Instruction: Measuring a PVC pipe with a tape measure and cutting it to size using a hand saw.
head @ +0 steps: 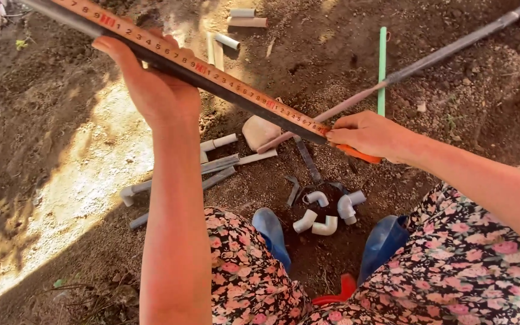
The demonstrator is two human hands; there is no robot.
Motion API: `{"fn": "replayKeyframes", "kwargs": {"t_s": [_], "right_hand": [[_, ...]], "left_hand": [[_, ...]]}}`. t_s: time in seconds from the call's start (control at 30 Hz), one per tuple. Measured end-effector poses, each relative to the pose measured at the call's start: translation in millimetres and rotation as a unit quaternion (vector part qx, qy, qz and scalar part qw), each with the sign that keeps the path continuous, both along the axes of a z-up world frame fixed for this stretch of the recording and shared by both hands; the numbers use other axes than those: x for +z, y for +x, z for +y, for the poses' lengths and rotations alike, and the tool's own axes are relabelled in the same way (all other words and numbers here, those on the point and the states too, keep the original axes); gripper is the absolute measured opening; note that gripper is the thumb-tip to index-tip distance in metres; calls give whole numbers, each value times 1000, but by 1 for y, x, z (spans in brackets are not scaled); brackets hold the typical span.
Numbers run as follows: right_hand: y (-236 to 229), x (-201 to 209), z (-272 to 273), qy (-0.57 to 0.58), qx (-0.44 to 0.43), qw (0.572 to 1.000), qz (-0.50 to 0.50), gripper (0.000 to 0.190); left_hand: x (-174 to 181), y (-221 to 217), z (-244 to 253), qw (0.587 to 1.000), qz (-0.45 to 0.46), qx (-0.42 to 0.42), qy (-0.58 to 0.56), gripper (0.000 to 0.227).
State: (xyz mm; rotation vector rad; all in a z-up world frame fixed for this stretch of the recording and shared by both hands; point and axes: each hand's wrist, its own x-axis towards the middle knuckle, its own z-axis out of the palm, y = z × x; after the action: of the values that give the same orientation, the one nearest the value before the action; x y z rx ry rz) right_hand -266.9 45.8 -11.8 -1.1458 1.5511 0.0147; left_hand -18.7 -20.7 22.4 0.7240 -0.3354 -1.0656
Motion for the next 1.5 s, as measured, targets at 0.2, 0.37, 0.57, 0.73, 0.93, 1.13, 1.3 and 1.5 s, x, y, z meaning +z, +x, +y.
{"fn": "replayKeyframes", "kwargs": {"t_s": [0.2,0.37,0.57,0.73,0.93,1.13,1.3,1.5], "right_hand": [[-4,-4,0,13,-9,1000,-27,25],[-5,-7,0,20,-19,999,-37,25],[-4,-8,0,17,-19,999,-29,23],[-3,-6,0,18,-17,999,-24,25],[-4,-5,-1,9,-8,1000,-13,26],[-2,-2,-1,11,-5,1000,-6,25],[-2,-2,-1,19,-15,1000,-13,24],[-1,-4,-1,14,-5,1000,-1,26]], "left_hand": [[1,1,4,1000,8,-11,-18,45],[-2,3,1,1000,-3,-3,-21,48],[-6,6,1,999,9,-22,-36,51],[-6,6,1,999,10,-22,-49,54],[-5,6,-1,998,20,-19,-50,54],[-7,7,-4,998,24,-18,-53,56],[-10,7,-4,997,27,-26,-73,54],[-8,7,-3,998,26,-12,-53,56]]}}
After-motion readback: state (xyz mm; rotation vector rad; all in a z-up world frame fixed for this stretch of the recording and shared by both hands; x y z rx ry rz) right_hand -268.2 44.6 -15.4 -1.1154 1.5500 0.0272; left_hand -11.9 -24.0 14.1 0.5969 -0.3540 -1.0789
